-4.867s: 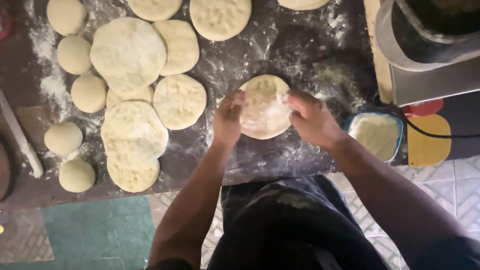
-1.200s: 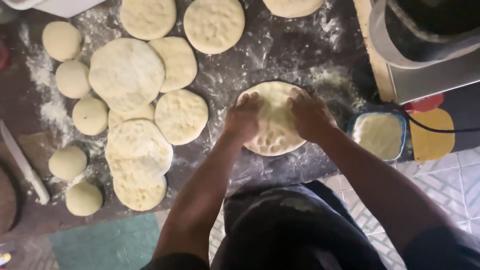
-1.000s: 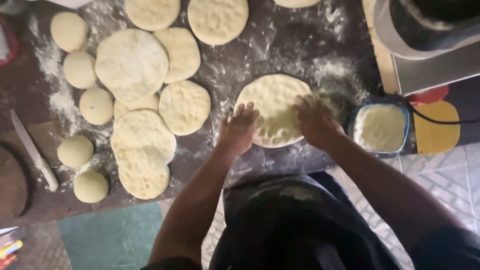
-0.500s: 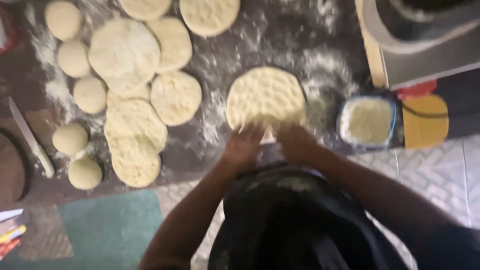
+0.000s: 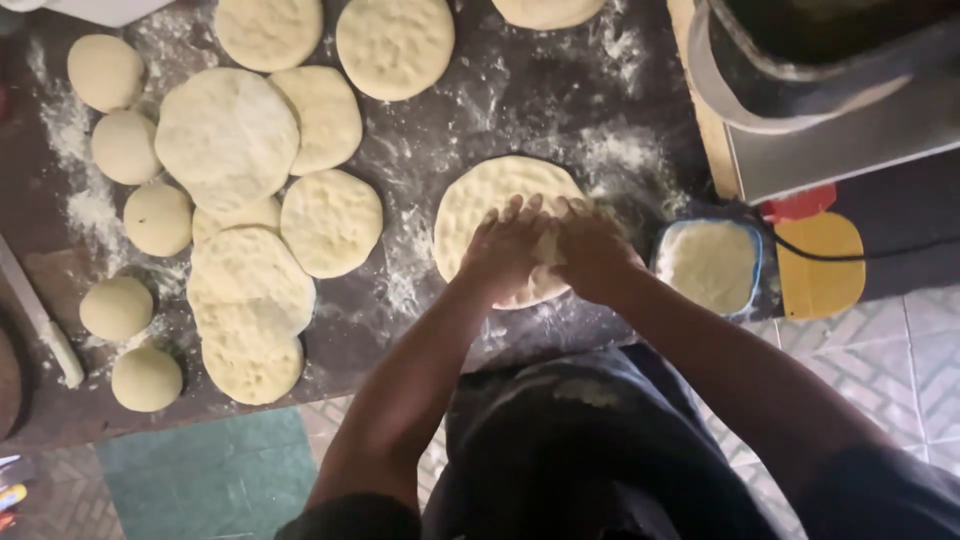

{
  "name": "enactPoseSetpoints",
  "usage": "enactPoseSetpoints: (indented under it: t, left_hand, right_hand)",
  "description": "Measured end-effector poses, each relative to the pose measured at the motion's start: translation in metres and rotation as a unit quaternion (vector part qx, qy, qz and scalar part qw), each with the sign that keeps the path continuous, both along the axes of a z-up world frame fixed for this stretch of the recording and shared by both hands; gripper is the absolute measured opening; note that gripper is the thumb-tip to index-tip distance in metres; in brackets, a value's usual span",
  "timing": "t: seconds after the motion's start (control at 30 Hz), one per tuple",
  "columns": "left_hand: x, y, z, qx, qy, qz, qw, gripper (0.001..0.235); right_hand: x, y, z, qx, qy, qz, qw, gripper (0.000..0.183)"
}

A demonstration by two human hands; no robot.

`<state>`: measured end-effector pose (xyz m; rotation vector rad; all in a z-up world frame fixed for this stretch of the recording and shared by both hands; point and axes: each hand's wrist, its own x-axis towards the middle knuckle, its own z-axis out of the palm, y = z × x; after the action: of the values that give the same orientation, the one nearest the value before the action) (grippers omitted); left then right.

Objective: Flattening dough balls into flatbreads on a floured surface by hand

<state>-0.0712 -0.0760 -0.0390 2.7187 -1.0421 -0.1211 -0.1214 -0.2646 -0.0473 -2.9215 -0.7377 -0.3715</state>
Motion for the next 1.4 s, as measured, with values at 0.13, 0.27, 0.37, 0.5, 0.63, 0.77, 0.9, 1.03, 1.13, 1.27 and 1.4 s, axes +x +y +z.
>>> enactPoseSetpoints:
  t: [0.13, 0.27, 0.37, 0.5, 0.63, 0.77, 0.9, 1.03, 1.13, 1.27, 1.4]
  left_hand:
    - [0.033, -0.002, -0.014, 0.069, 0.034, -0.019, 0.997, 0.057]
    - [0.061, 0.003, -0.013, 0.062, 0.071, -0.004, 0.996, 0.063]
    - [0.067, 0.021, 0.026, -0.041, -0.111, 0.065, 0.991, 0.040]
    - [0.038, 0.072, -0.006, 0.037, -0.020, 0.069, 0.997, 0.067]
    - [-0.005, 0.087, 0.023, 0.033, -0.040, 0.104, 0.993, 0.057]
    - [-0.024, 0.113, -0.026, -0.011, -0.068, 0.088, 0.994, 0.048]
    - [-0.085, 0.103, 0.024, -0.022, -0.039, 0.037, 0.998, 0.062]
    - [-0.104, 0.106, 0.007, 0.058, -0.078, 0.040, 0.994, 0.070]
    - [-0.094, 0.113, -0.004, 0.051, -0.041, 0.075, 0.995, 0.056]
    - [-0.035, 0.097, 0.032, 0.055, -0.075, 0.080, 0.992, 0.062]
    - [-0.004, 0.088, -0.006, 0.051, -0.094, 0.100, 0.989, 0.025]
  right_hand:
    - [0.021, 0.003, 0.002, -0.022, 0.064, -0.018, 0.998, 0.067]
    - [0.042, -0.006, 0.001, -0.090, 0.089, 0.002, 0.992, 0.078]
    - [0.057, -0.003, 0.004, 0.040, -0.069, 0.000, 0.997, 0.051]
    - [0.031, -0.002, 0.031, 0.006, -0.053, 0.011, 0.999, 0.039]
    - [-0.001, -0.003, -0.006, -0.014, 0.043, 0.056, 0.997, 0.043]
    - [-0.020, 0.002, -0.044, -0.001, 0.116, 0.028, 0.993, 0.073]
    - [-0.063, 0.026, -0.040, 0.121, 0.074, 0.122, 0.982, 0.080]
    - [-0.072, 0.024, -0.035, 0.157, 0.017, 0.127, 0.979, 0.078]
    - [-0.083, 0.028, -0.053, 0.144, 0.011, 0.124, 0.982, 0.083]
    - [-0.026, 0.006, -0.101, 0.099, -0.043, 0.034, 0.994, 0.082]
    - [-0.012, -0.002, -0.034, 0.073, 0.032, 0.040, 0.996, 0.099]
